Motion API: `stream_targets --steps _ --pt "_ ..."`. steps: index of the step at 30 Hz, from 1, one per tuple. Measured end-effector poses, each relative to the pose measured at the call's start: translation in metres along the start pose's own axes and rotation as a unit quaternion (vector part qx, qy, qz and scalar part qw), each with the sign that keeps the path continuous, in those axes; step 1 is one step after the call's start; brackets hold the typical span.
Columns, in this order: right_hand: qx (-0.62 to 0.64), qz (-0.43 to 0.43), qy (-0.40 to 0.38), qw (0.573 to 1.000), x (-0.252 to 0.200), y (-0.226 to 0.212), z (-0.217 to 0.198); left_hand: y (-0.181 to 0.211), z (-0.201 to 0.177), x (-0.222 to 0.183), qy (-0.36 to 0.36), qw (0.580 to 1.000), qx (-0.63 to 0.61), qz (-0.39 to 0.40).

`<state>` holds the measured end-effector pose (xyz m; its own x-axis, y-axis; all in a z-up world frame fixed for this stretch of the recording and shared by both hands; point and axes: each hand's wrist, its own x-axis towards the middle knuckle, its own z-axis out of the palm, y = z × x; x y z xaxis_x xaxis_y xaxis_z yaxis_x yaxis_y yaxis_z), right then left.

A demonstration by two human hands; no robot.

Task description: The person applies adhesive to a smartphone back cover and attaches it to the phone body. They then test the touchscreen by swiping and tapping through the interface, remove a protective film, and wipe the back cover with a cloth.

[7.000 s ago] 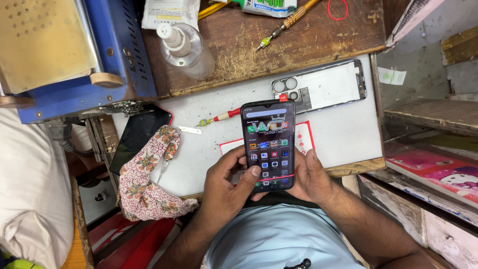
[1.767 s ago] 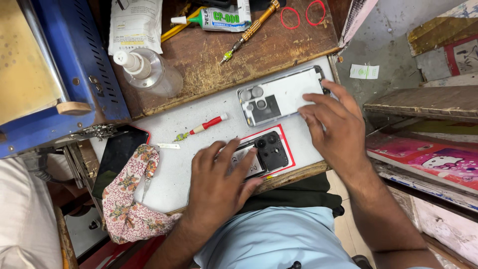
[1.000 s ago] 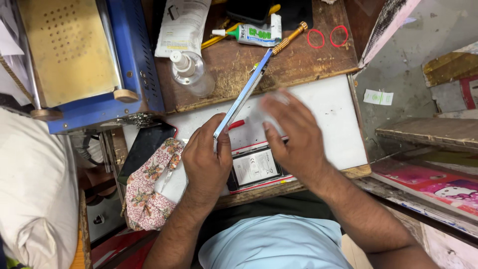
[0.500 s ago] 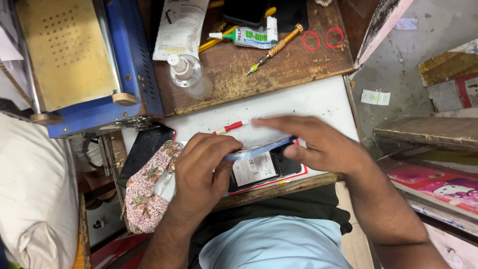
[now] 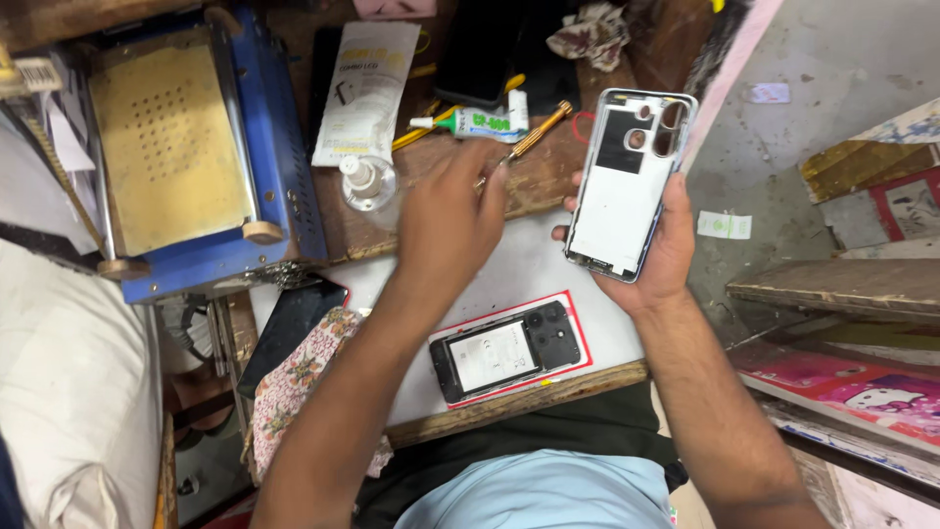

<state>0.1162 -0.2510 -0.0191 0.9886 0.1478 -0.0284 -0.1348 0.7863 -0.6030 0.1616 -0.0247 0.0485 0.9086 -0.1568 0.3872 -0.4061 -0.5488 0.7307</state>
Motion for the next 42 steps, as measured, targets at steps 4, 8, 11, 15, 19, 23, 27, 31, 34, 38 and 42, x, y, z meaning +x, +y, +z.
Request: stream_targets --steps 4,8,11,15,19,23,27,31,34,38,42 --pt "0.011 -0.047 0.048 0.998 0.005 0.000 -0.003 -0.032 0.076 0.090 -0.030 0.991 0.115 0.059" --pt "0.034 -0.038 0.025 0.998 0.009 0.002 0.001 -0.048 0.141 0.162 -0.116 0.960 0.253 0.038" --pt "0.047 -0.030 -0.009 0.998 0.009 -0.001 0.007 -0.041 0.152 0.180 -0.087 0.961 0.260 0.038" --pt "0.058 -0.021 -0.010 0.998 0.007 -0.005 0.012 -0.002 0.091 0.127 0.139 0.976 0.118 0.120" --pt "0.053 -0.020 -0.055 0.997 0.004 -0.002 0.009 0.032 -0.002 0.041 0.125 0.968 0.007 0.217" --pt "0.017 0.001 -0.058 0.998 -0.004 0.011 0.000 0.030 -0.007 0.007 0.046 0.987 0.046 0.150" --pt "0.010 0.027 -0.019 0.999 -0.001 0.014 0.004 0.026 0.038 0.018 0.052 0.972 0.084 0.215" --pt "-0.038 -0.030 -0.024 0.999 0.001 0.008 0.010 0.041 0.061 -0.021 -0.002 0.955 0.152 0.253" --pt "-0.034 -0.044 -0.031 0.998 0.003 0.004 0.011 0.051 0.069 -0.054 -0.049 0.963 0.067 0.257" --pt "-0.031 0.009 0.004 0.999 0.001 0.010 0.006 0.030 0.080 -0.023 -0.006 0.964 0.047 0.263" --pt "0.018 0.051 0.048 0.997 0.004 0.011 0.002 0.028 0.088 0.012 0.092 0.968 0.055 0.227"
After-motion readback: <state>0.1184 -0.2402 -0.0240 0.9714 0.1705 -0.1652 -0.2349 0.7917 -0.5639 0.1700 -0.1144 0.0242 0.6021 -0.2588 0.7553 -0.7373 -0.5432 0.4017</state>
